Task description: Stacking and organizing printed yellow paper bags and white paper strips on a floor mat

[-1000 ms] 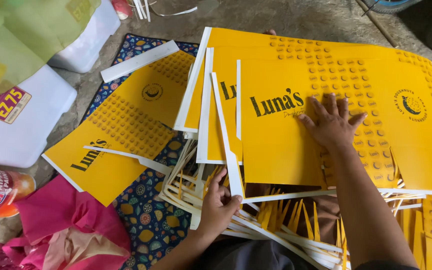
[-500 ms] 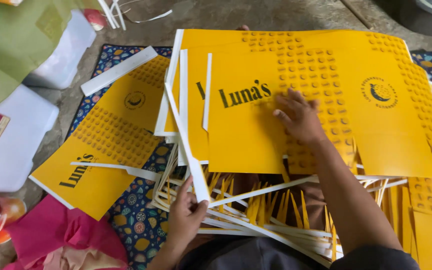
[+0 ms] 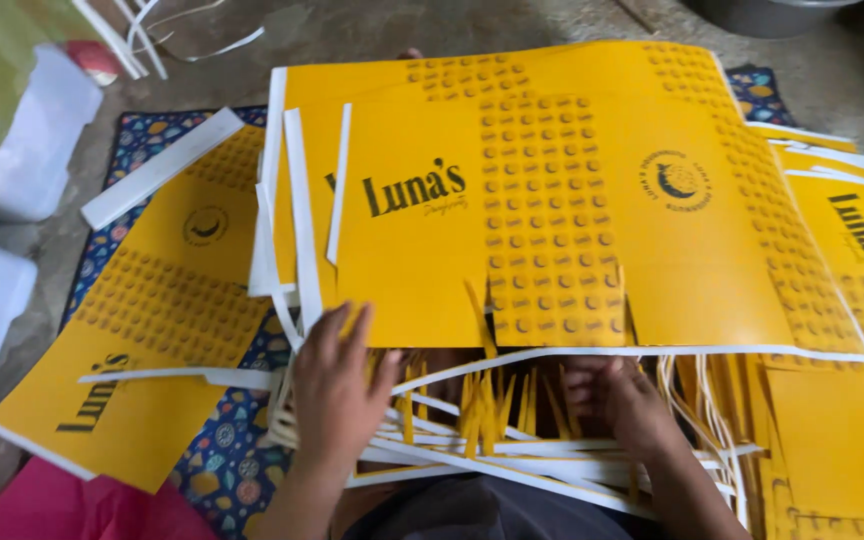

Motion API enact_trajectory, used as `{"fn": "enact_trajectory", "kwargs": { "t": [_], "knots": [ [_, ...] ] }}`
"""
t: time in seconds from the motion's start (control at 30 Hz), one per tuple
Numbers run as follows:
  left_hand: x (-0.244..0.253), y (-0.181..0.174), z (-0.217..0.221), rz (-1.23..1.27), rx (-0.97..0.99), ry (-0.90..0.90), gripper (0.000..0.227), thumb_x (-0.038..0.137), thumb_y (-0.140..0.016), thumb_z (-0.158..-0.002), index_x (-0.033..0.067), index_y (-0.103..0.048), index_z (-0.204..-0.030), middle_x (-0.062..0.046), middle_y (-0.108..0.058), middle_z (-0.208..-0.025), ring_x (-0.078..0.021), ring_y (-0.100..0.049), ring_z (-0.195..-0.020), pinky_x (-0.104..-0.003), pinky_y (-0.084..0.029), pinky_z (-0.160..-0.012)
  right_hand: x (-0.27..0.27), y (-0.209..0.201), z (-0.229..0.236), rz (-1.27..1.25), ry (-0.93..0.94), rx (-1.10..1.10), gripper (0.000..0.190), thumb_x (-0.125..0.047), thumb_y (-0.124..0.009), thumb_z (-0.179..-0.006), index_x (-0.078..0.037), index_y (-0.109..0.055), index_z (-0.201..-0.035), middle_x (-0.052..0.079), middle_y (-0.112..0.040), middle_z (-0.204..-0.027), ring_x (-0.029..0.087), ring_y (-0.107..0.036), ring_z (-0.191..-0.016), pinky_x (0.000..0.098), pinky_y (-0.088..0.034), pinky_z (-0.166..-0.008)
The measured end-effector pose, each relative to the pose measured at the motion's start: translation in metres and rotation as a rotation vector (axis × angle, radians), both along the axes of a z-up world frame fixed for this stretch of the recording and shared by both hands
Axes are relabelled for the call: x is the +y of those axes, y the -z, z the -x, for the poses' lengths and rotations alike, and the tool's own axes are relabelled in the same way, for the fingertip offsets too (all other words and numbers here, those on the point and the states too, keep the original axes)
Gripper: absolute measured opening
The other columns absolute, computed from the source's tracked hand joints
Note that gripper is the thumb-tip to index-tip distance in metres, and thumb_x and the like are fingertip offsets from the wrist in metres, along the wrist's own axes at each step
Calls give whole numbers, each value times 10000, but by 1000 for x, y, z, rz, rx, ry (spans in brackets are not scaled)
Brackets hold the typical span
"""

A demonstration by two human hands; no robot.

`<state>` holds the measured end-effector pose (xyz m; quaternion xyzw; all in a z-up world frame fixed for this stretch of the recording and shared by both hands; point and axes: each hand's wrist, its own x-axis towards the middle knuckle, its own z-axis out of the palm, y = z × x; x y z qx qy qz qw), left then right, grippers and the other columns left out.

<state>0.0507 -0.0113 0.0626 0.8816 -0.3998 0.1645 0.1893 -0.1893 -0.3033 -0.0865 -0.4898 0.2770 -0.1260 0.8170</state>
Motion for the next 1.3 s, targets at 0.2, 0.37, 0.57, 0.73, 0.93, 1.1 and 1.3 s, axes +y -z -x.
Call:
{"fn": "enact_trajectory", "kwargs": {
  "t": [0.2,0.37,0.57,0.73,0.93,1.1,1.3],
  "knots": [
    [-138,-11,-5,-1,164,337,554,342,-675,-952,149,-591,-1464,-245,-472,-1546,-495,-359,-1475,-697,-285,-1127,3,-17,-18,50,465,83,441,-254,-661,-1055,110,-524,-847,316,-677,-794,377,-681,-623,524,-601,-562],
    [-217,-9,-34,-182,234,314,583,526,-535,-1000,218,-562,-1494,-191,-364,-1647,-418,-221,-1563,-729,-120,-1182,7,-6,-14,75,420,128,419,-253,-644,-1054,130,-617,-887,285,-710,-814,326,-708,-617,454,-615,-532],
    [-223,-43,-52,-531,366,201,724,677,-242,-993,334,-197,-1629,-77,-37,-1730,-398,12,-1572,-771,3,-1166,24,-31,0,145,309,274,300,-180,-680,-995,85,-715,-861,224,-724,-719,274,-674,-545,392,-591,-527],
    [-227,-38,-59,-658,408,191,794,724,-109,-948,362,-11,-1648,-32,124,-1732,-385,134,-1557,-752,33,-1180,39,-44,17,118,227,303,299,-186,-691,-969,59,-744,-806,186,-724,-680,256,-661,-545,351,-562,-566],
    [-218,-51,-53,-693,396,187,794,730,-127,-950,372,-15,-1650,-8,130,-1735,-373,127,-1560,-759,33,-1181,29,-20,54,-36,126,365,464,-264,-617,-970,172,-743,-875,359,-770,-725,381,-717,-553,449,-612,-565],
    [-196,-68,-59,-766,446,182,790,729,-180,-949,395,-32,-1649,24,148,-1737,-338,160,-1567,-722,57,-1197,4,13,85,-206,373,133,681,-578,-348,-1082,1,-612,-1323,263,-713,-908,349,-654,-713,435,-519,-593],
    [-169,-40,-92,-696,416,147,779,747,-332,-912,442,-196,-1617,82,23,-1746,-319,79,-1591,-723,45,-1196,-34,33,123,-203,824,16,545,-557,-445,-1146,-73,-695,-1168,79,-660,-765,223,-668,-711,501,-619,-788]
  ]
}}
